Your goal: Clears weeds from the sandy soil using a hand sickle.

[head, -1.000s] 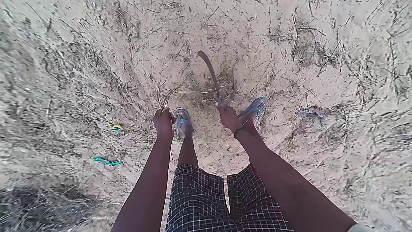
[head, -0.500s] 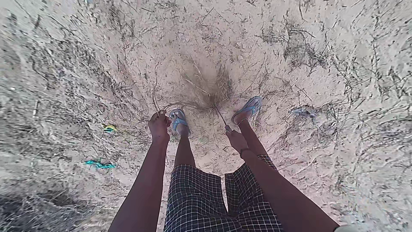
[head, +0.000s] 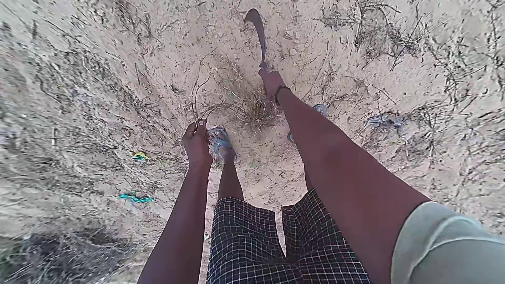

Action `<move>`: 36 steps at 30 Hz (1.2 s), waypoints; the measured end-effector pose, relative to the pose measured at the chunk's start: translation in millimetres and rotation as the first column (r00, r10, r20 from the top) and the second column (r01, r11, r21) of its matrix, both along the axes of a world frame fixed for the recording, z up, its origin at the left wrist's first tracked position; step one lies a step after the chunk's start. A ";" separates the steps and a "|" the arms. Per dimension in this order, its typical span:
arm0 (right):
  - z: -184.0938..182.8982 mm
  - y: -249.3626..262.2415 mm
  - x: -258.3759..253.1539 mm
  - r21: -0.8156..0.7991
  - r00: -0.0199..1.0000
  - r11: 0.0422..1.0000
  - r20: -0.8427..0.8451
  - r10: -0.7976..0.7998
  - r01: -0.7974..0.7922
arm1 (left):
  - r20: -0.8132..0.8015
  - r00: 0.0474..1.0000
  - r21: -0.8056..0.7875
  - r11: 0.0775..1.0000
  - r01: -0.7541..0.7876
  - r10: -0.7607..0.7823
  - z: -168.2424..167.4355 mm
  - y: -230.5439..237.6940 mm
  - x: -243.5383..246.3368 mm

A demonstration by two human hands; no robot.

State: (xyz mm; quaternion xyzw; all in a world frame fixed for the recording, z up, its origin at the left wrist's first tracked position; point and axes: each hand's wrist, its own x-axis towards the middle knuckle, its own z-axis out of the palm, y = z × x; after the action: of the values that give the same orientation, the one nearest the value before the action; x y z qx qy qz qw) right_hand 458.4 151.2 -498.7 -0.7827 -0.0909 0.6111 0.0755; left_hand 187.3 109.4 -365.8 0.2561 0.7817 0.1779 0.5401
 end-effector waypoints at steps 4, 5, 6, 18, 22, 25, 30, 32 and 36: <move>24.8 -133.5 -30.3 -0.164 0.996 0.985 -0.086 0.038 -0.052 | -0.074 0.993 0.016 0.995 -0.095 0.096 7.9 -1.0 -8.2; 37.9 -164.4 -41.8 -0.199 0.994 0.978 -0.101 0.039 -0.059 | -0.092 0.989 0.013 0.993 -0.117 0.117 9.2 0.5 -12.4; 50.9 -194.7 -53.1 -0.225 0.992 0.973 -0.123 0.019 -0.047 | -0.104 0.986 0.003 0.991 -0.133 0.133 10.5 -1.6 -18.6; 55.5 -57.9 -42.7 0.005 0.897 0.903 0.113 0.427 -0.430 | -0.042 0.997 -0.071 0.995 -0.074 0.072 12.8 -14.0 -35.0; 49.8 -86.3 -33.6 -0.209 0.838 0.838 0.117 0.533 -0.504 | -0.022 0.998 -0.080 0.995 -0.053 0.052 11.8 -13.0 -30.9; 74.6 -184.0 -37.4 -0.313 0.860 0.822 0.034 0.510 -0.475 | 0.009 0.999 -0.075 0.997 -0.034 0.035 14.2 -12.4 -34.5; 135.2 -289.9 -53.8 -0.403 0.936 0.849 -0.057 0.349 -0.341 | 0.017 1.000 -0.097 0.995 -0.010 0.011 18.7 -13.4 -38.1; 143.7 -296.7 -54.1 -0.360 0.953 0.885 -0.042 0.300 -0.294 | 0.020 1.000 -0.094 0.996 -0.011 0.013 21.8 -10.9 -36.4; 129.2 -251.8 -46.3 -0.219 0.988 0.969 0.074 0.133 -0.114 | -0.001 1.000 -0.085 0.996 -0.007 0.007 22.8 -10.1 -37.5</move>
State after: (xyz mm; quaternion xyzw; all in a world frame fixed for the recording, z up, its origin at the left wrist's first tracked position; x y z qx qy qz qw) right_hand 412.1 -100.6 -369.5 -0.8053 -0.0761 0.5857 -0.0514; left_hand 149.8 99.3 -343.0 0.2302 0.7897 0.1465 0.5495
